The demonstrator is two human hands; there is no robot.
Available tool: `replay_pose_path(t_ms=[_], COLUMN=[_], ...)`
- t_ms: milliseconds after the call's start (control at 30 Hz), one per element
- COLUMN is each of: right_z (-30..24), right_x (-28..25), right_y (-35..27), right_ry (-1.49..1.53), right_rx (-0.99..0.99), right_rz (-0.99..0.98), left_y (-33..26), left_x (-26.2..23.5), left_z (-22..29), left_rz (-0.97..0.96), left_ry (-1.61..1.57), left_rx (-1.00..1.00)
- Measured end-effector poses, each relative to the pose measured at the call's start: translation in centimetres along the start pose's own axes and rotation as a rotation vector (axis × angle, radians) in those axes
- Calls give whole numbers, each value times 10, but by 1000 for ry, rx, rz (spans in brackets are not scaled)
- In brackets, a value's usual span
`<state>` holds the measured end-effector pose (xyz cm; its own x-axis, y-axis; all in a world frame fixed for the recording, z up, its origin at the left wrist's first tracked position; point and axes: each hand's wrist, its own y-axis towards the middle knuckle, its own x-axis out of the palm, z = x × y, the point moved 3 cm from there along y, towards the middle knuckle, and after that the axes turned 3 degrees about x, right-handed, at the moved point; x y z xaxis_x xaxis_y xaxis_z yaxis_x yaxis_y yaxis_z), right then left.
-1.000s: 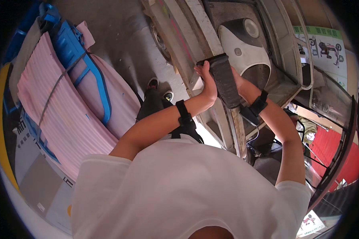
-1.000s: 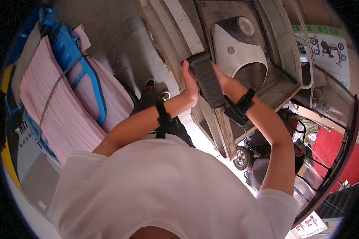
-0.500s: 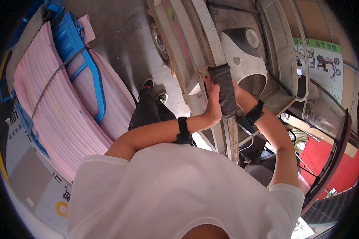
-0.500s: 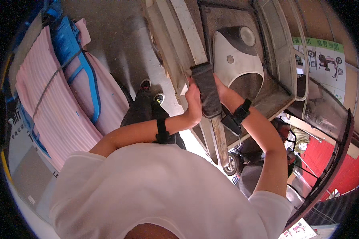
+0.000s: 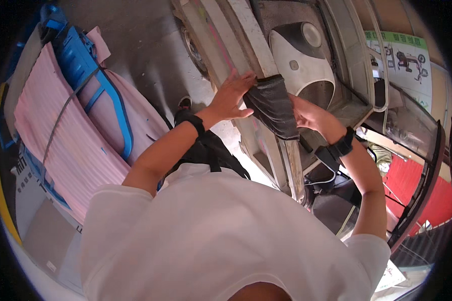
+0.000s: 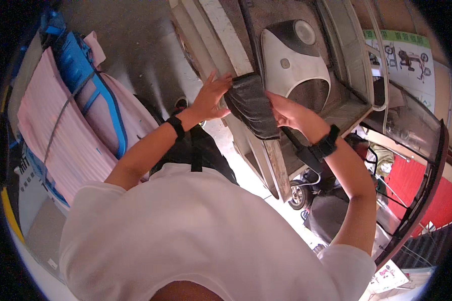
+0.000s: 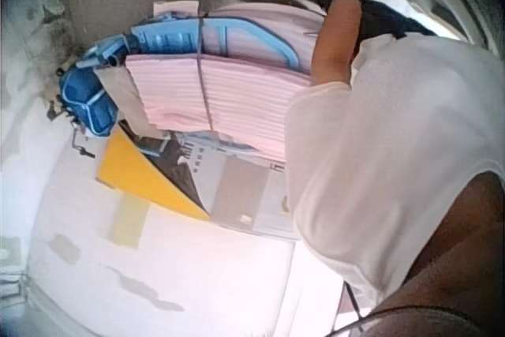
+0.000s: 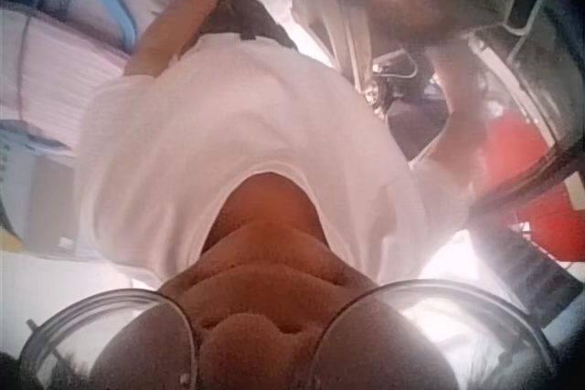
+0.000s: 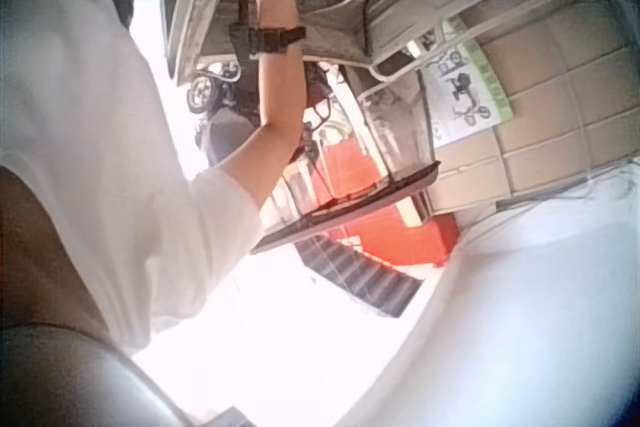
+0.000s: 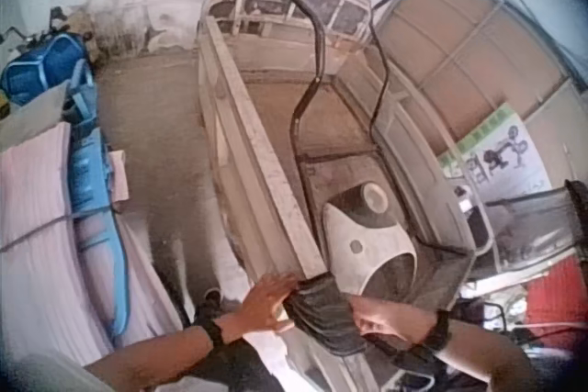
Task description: The recorder is attaching protective black padding to the metal frame of a small three-wheeled vehicle.
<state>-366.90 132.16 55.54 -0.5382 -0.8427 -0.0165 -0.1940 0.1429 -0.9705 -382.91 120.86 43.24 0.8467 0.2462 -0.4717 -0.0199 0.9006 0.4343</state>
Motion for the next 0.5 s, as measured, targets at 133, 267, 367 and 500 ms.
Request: replay_pose_path(t_ms=[133, 267, 367, 500], right_z=[-10, -9, -1, -5], right_x=[6, 2, 5, 7], right_y=[16, 28, 35, 26], right_ry=[117, 326, 569, 594], right_rx=[71, 167, 102, 157], right_rz=[40, 8, -51, 25], left_y=[6, 22, 24, 16], left_x=[12, 12, 9, -4], left_z=[15, 58, 63, 31], left_rz=[128, 116, 216, 143], left_ry=[-15, -98, -424, -321], left_rx=[-49, 21, 35, 100])
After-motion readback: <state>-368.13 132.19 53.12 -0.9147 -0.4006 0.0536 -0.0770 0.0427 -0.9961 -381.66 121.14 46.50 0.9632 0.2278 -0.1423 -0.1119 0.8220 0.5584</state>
